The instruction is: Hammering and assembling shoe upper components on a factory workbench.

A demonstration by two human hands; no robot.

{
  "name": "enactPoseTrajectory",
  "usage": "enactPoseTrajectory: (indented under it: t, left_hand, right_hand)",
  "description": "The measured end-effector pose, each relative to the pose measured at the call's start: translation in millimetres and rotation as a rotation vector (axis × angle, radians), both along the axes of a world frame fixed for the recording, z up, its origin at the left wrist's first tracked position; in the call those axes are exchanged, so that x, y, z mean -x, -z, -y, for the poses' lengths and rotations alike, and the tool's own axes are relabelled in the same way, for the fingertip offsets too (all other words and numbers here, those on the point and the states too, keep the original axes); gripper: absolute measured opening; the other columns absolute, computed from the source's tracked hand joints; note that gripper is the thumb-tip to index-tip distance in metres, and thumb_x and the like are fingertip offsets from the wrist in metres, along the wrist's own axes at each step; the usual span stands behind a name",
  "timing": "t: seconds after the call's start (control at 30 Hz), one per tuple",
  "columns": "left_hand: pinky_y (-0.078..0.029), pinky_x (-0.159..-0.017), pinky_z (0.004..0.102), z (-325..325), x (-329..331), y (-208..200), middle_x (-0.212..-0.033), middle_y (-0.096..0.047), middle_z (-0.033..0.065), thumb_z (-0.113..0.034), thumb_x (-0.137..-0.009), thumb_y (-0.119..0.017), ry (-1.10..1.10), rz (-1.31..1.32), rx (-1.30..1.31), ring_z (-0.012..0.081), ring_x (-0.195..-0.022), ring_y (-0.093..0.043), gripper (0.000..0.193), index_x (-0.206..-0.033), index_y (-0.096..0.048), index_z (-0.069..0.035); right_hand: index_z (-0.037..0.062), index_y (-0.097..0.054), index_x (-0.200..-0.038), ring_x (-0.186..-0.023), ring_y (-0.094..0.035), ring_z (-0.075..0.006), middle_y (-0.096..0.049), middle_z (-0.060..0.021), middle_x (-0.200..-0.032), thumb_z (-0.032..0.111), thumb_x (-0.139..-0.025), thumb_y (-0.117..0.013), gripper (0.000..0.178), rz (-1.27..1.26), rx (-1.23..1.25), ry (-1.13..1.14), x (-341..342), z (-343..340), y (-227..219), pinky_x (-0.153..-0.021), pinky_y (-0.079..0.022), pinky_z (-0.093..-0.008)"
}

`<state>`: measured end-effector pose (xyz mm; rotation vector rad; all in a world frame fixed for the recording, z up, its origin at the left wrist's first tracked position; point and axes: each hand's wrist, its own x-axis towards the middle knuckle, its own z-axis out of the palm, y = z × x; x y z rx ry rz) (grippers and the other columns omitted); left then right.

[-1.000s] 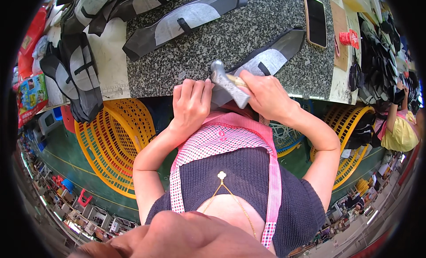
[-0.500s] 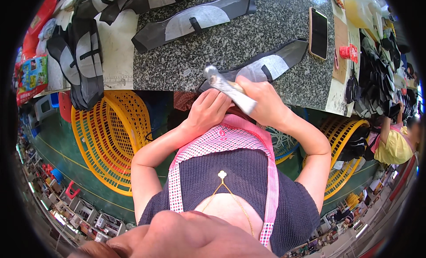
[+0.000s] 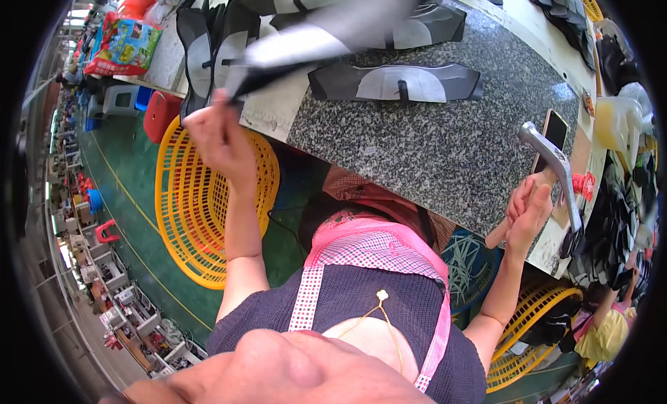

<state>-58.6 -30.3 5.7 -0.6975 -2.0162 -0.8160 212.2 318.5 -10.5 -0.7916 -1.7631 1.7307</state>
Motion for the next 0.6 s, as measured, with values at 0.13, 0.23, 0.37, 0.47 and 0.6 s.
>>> enactPoseTrajectory:
  t: [0.13, 0.23, 0.37, 0.47, 0.6]
  left_hand:
    - [-0.047, -0.069, 0.0387, 79.5, 76.2, 56.0, -0.092, -0.052, 0.0054, -0.009, -0.093, -0.067, -0.481, 0.031, 0.530, 0.0240, -0.083, -0.054, 0.041, -0.131, -0.070, -0.027]
    - [-0.050, -0.075, 0.0408, 94.1, 93.2, 81.5, -0.096, -0.057, 0.0019, -0.022, -0.096, -0.064, -0.583, 0.264, 0.684, 0.0228, -0.095, -0.056, 0.034, -0.127, -0.070, -0.031]
    - [-0.051, -0.079, 0.0420, -0.8, 77.5, 45.0, -0.098, -0.066, 0.0091, -0.016, -0.093, -0.065, -0.248, 0.246, 0.622, 0.0275, -0.095, -0.062, 0.022, -0.113, -0.076, -0.017]
    - [-0.051, -0.084, 0.0413, -102.0, 50.8, 42.0, -0.094, -0.068, 0.0157, -0.009, -0.091, -0.063, 0.474, 0.383, 0.274, 0.0338, -0.091, -0.065, 0.018, -0.104, -0.074, -0.002]
    - [-0.050, -0.086, 0.0451, -207.7, 30.5, 58.1, -0.100, -0.065, 0.0162, -0.021, -0.095, -0.065, 0.613, 0.370, 0.401, 0.0342, -0.104, -0.060, 0.027, -0.109, -0.067, 0.001]
  right_hand:
    - [0.0079, -0.052, -0.098, -0.048, -0.029, 0.0003, -0.035, 0.0081, -0.062, 0.049, -0.108, -0.039, 0.044, 0.130, 0.012, 0.058, 5.4, 0.5, 4.8, -0.041, -0.020, -0.0182]
    - [0.0088, -0.054, -0.095, -0.050, -0.029, 0.0006, -0.036, 0.0090, -0.064, 0.047, -0.108, -0.042, 0.043, 0.232, 0.025, -0.137, 15.6, -8.9, 15.6, -0.042, -0.020, -0.0190]
    - [0.0087, -0.055, -0.089, -0.054, -0.031, -0.0006, -0.037, 0.0094, -0.065, 0.045, -0.108, -0.045, 0.042, 0.223, -0.041, -0.132, 43.1, -6.2, 12.6, -0.047, -0.024, -0.0212]
    - [0.0060, -0.057, -0.085, -0.056, -0.037, -0.0030, -0.044, 0.0070, -0.064, 0.046, -0.106, -0.048, 0.046, 0.225, -0.140, -0.149, 62.6, -5.7, 14.0, -0.049, -0.028, -0.0240]
    - [0.0073, -0.054, -0.085, -0.057, -0.034, -0.0026, -0.040, 0.0077, -0.068, 0.046, -0.108, -0.046, 0.045, 0.238, -0.292, -0.203, 60.1, 8.2, 15.0, -0.050, -0.026, -0.0224]
